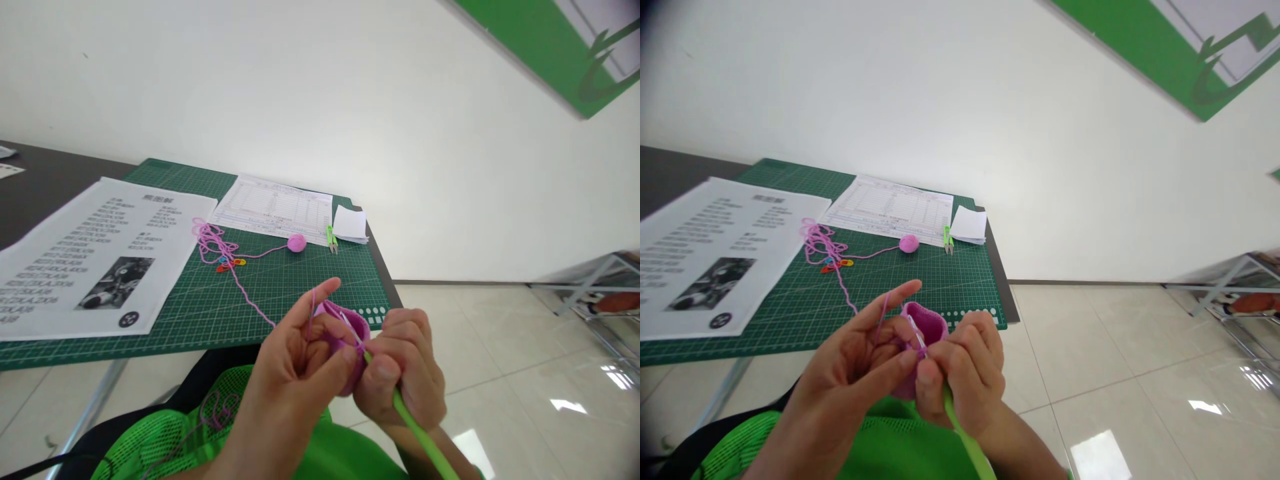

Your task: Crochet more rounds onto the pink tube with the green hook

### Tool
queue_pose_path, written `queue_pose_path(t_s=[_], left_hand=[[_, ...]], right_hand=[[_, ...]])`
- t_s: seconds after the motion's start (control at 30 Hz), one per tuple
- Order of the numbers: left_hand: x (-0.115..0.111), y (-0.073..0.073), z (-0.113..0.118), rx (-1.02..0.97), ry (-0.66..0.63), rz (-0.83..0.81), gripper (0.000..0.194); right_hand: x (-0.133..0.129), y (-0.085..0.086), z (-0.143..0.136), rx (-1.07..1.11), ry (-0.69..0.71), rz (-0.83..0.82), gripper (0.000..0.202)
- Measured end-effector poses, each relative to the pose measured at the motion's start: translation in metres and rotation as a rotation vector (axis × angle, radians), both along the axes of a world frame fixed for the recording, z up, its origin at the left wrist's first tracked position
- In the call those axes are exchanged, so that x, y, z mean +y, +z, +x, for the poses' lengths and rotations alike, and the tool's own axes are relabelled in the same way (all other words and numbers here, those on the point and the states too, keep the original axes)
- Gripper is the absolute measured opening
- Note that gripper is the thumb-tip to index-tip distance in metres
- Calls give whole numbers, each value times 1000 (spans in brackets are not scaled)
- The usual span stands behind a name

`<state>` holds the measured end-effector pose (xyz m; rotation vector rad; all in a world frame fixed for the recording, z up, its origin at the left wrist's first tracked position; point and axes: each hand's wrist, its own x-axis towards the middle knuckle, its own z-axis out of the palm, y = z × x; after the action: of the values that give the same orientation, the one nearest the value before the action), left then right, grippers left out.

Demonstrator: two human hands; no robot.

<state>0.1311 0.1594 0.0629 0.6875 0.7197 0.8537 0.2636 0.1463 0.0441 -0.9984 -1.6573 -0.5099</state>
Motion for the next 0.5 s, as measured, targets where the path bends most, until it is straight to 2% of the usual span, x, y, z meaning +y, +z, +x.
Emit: queue_pose_path(t_s=[0.1, 0.23, 0.37, 0.5], left_hand=[[9, -1, -8, -130, -102, -100, 63], [12, 2, -16, -274, -221, -165, 53], [11, 3, -19, -297, -318, -191, 53], [12, 1, -20, -305, -370, -204, 57]], right_hand=[[-2, 0, 5, 11, 56, 12, 30], [-14, 15, 9, 4, 108, -52, 32], [-26, 33, 9, 5, 160, -216, 28], [-34, 38, 9, -41, 103, -208, 30]])
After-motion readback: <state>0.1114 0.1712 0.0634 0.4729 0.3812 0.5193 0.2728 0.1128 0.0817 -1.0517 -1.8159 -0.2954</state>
